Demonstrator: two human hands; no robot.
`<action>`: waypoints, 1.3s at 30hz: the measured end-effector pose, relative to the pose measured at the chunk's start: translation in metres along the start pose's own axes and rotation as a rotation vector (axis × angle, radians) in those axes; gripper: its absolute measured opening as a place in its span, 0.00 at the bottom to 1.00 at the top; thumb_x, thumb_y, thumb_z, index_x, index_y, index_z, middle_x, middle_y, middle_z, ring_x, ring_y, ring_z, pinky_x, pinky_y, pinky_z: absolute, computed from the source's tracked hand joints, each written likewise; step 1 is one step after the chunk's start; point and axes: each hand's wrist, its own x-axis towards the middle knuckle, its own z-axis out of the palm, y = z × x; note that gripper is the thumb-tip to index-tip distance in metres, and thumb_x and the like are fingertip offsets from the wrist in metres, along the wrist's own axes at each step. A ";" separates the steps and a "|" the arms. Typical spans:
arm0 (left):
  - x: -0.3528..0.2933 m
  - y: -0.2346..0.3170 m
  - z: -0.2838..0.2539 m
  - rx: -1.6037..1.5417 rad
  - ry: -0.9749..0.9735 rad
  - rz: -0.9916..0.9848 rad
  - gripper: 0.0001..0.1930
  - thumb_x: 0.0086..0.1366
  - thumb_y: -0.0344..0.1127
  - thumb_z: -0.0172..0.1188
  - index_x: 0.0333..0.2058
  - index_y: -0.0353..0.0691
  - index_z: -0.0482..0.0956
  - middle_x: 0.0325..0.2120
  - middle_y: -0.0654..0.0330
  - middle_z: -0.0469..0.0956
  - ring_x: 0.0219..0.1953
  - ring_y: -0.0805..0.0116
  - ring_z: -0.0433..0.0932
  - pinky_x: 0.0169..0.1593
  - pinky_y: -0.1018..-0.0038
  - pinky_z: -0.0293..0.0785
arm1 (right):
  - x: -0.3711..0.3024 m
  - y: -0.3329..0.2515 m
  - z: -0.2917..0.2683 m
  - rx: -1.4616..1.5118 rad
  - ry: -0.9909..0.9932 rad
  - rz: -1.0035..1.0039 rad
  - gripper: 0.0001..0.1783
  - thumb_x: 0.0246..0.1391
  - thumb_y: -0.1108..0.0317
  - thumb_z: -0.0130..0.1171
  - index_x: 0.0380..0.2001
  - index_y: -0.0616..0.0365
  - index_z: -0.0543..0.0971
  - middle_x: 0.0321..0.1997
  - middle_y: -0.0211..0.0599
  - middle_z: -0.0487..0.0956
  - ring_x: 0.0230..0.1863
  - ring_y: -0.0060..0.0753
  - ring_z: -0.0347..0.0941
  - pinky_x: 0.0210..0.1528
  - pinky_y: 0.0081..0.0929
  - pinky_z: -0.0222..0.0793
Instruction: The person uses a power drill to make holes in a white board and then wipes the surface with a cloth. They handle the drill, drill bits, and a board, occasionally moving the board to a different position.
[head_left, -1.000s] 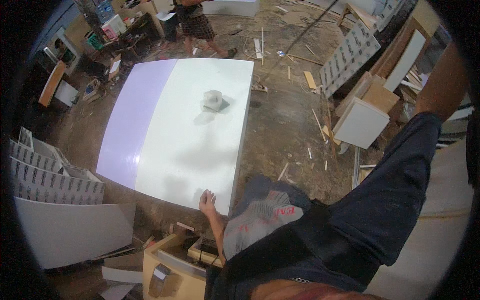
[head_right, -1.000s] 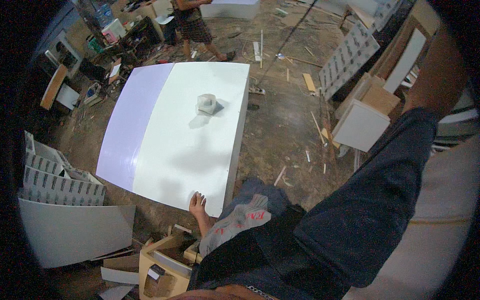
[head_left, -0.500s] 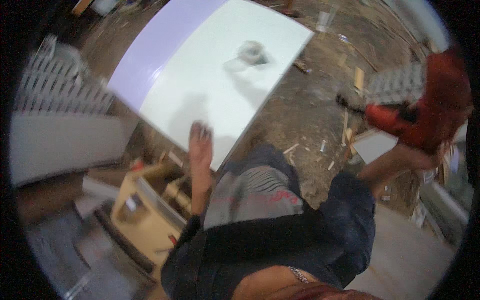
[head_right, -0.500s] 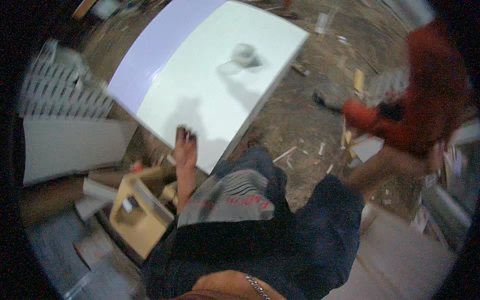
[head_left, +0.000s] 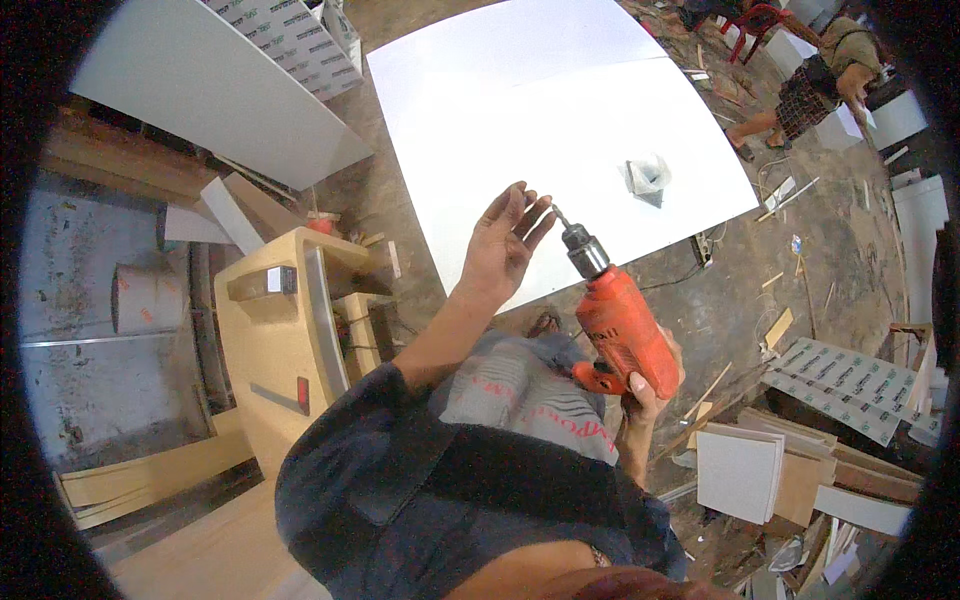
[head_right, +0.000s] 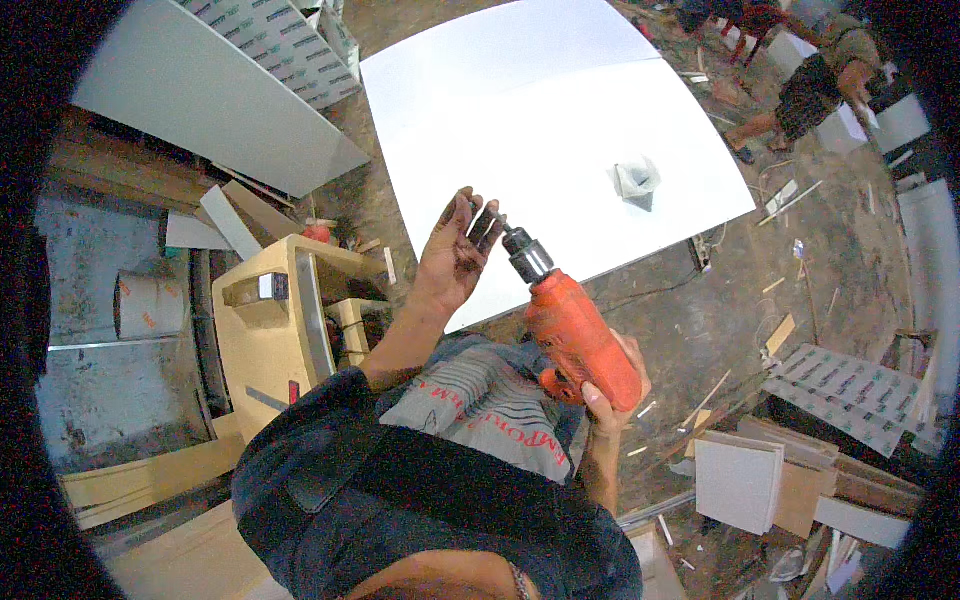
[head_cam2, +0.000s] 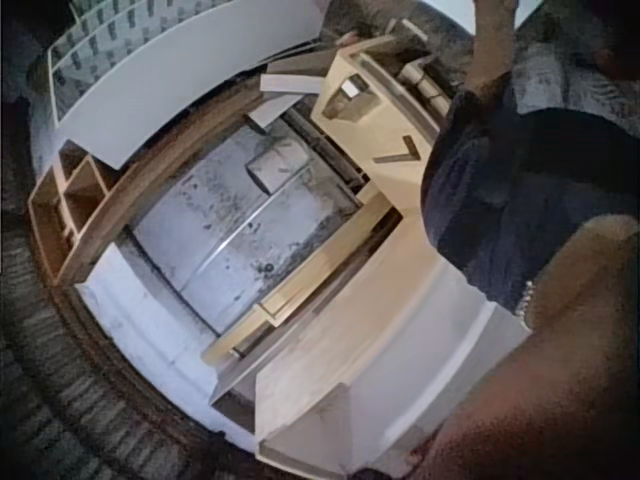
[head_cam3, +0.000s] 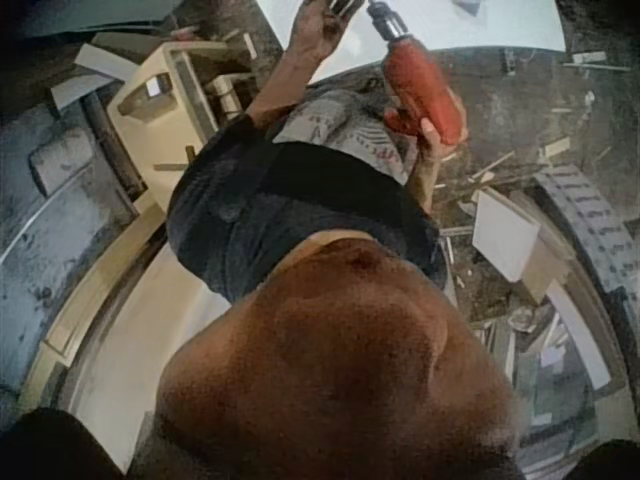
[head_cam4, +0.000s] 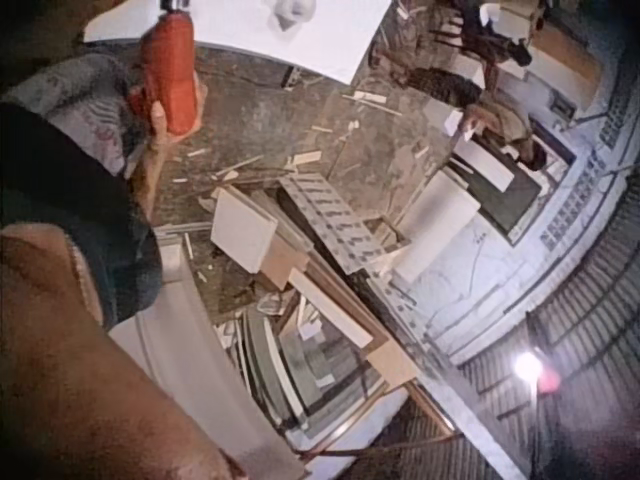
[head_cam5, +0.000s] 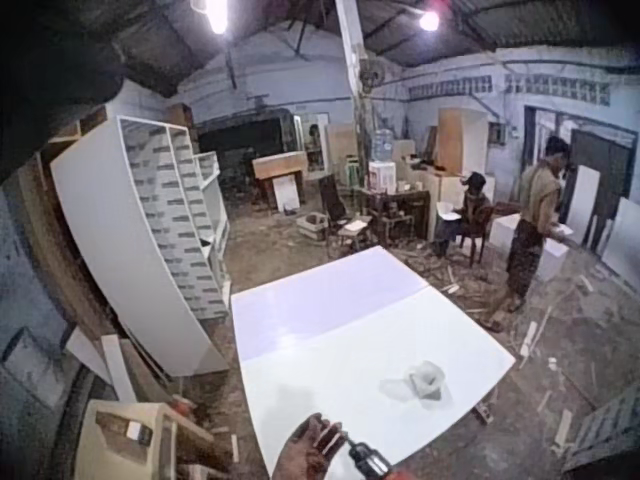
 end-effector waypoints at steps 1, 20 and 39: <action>0.001 0.001 0.000 0.009 -0.013 0.002 0.12 0.62 0.38 0.58 0.43 0.44 0.74 0.36 0.65 0.76 0.44 0.66 0.77 0.52 0.65 0.76 | 0.003 -0.001 0.000 -0.035 -0.043 -0.006 0.43 0.32 0.52 0.66 0.49 0.73 0.70 0.46 0.46 0.72 0.47 0.40 0.72 0.51 0.35 0.67; 0.005 0.020 -0.014 0.191 0.169 0.027 0.19 0.61 0.37 0.61 0.49 0.36 0.71 0.35 0.60 0.74 0.39 0.65 0.77 0.45 0.68 0.77 | 0.030 0.005 0.027 -0.206 -0.159 0.002 0.38 0.33 0.55 0.66 0.46 0.72 0.74 0.41 0.45 0.73 0.43 0.39 0.71 0.50 0.34 0.64; 0.020 -0.045 -0.370 -0.191 0.777 -0.416 0.22 0.68 0.47 0.49 0.52 0.37 0.69 0.54 0.61 0.67 0.57 0.67 0.63 0.58 0.61 0.61 | 0.015 0.177 0.194 -0.934 -0.651 0.482 0.29 0.37 0.66 0.68 0.46 0.64 0.74 0.37 0.44 0.73 0.40 0.42 0.71 0.47 0.33 0.66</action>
